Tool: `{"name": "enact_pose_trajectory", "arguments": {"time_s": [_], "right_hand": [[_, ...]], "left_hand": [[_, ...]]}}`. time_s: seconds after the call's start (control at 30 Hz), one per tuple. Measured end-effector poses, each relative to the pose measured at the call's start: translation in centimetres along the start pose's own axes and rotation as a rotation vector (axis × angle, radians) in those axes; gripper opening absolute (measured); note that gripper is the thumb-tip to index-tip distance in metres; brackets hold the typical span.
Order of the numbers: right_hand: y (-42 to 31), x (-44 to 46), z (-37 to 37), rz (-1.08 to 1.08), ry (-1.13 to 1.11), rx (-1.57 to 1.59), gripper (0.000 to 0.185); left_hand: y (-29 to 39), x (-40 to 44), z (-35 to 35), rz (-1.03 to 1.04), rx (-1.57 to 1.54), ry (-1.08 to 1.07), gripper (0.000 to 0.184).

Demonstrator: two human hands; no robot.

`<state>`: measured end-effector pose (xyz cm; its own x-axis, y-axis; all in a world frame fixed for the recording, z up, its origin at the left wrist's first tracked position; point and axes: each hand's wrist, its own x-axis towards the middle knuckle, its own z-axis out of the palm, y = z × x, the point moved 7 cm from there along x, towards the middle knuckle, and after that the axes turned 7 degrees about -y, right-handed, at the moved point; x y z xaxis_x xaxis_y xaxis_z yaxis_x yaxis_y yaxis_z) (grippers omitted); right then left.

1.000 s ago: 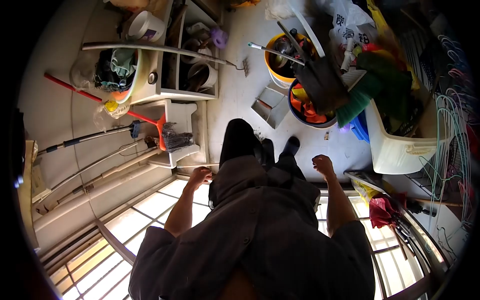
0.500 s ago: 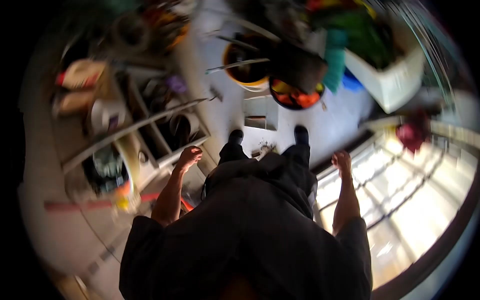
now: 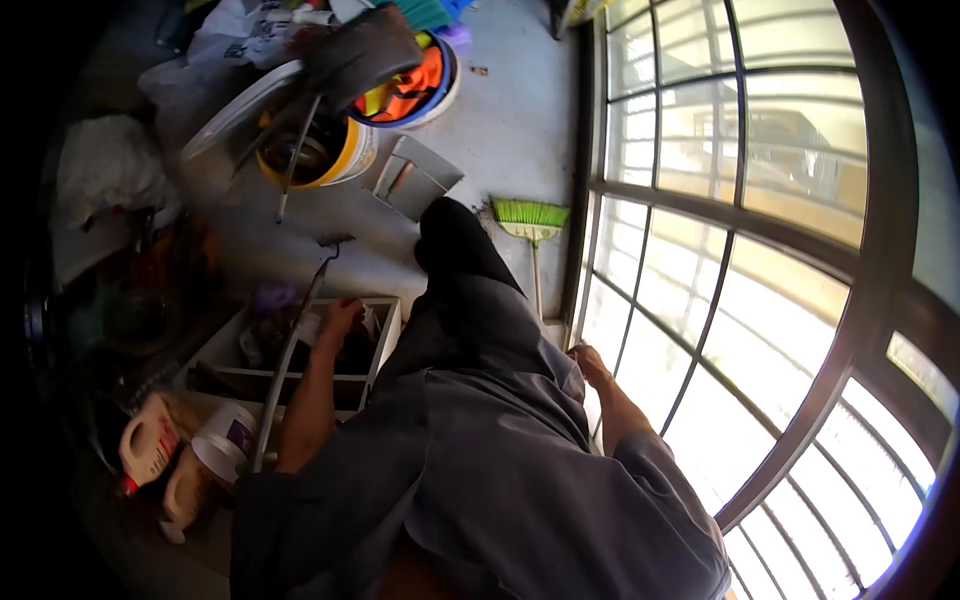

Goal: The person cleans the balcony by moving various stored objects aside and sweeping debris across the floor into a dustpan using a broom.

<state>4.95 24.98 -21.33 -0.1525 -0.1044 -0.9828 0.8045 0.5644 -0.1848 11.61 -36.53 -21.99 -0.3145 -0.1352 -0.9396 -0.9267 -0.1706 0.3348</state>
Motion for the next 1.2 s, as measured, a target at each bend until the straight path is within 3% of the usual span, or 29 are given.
{"name": "enact_pose_trajectory", "arguments": {"time_s": [0.1, 0.13, 0.2, 0.23, 0.33, 0.4, 0.5, 0.63, 0.7, 0.8, 0.9, 1.07, 1.2], "right_hand": [[-0.3, -1.3, 3.0, -0.408, 0.005, -0.395, 0.026], [0.6, -1.0, 3.7, -0.409, 0.01, -0.38, 0.026], [2.6, 1.0, 4.1, -0.263, 0.016, -0.026, 0.029], [0.0, -0.1, 4.3, -0.159, 0.076, -0.273, 0.035], [-2.0, -0.4, 4.7, -0.177, 0.11, -0.378, 0.044], [-2.3, -0.3, 4.0, -0.248, 0.216, -0.279, 0.044], [-3.9, -2.2, 3.6, -0.195, 0.188, -0.154, 0.038], [-0.4, -0.4, 1.9, -0.207, 0.124, 0.023, 0.034], [1.8, -0.2, 1.0, -0.11, 0.101, 0.029, 0.03], [10.7, 5.0, -0.8, 0.022, -0.019, 0.283, 0.018], [10.6, 4.5, -2.7, 0.091, 0.062, 0.305, 0.015], [11.5, 11.7, -3.2, 0.111, 0.011, 0.376, 0.019], [9.3, 19.9, -2.3, 0.098, 0.021, 0.211, 0.031]], "left_hand": [[1.1, 0.2, 1.5, 0.051, 0.143, -0.051, 0.033], [1.6, 0.0, 1.9, 0.068, 0.121, -0.069, 0.034], [2.8, -0.3, 2.5, 0.093, 0.1, -0.069, 0.036], [2.9, -0.2, 2.6, 0.108, 0.134, -0.085, 0.037], [3.3, -0.9, 3.0, 0.114, 0.238, -0.082, 0.035], [2.4, -1.2, 2.7, 0.076, 0.182, -0.032, 0.03], [2.1, -2.3, 3.9, 0.043, 0.177, 0.01, 0.026], [1.4, -2.7, 7.4, 0.034, 0.287, 0.015, 0.026], [1.2, -3.2, 10.3, -0.01, 0.248, -0.055, 0.026], [0.1, -1.7, 13.9, 0.003, 0.317, -0.115, 0.026], [1.2, -1.7, 18.1, -0.019, 0.38, -0.133, 0.025], [2.1, 3.7, 24.0, -0.051, 0.413, -0.299, 0.026], [1.4, 11.2, 27.5, -0.062, 0.514, -0.321, 0.026]]}}
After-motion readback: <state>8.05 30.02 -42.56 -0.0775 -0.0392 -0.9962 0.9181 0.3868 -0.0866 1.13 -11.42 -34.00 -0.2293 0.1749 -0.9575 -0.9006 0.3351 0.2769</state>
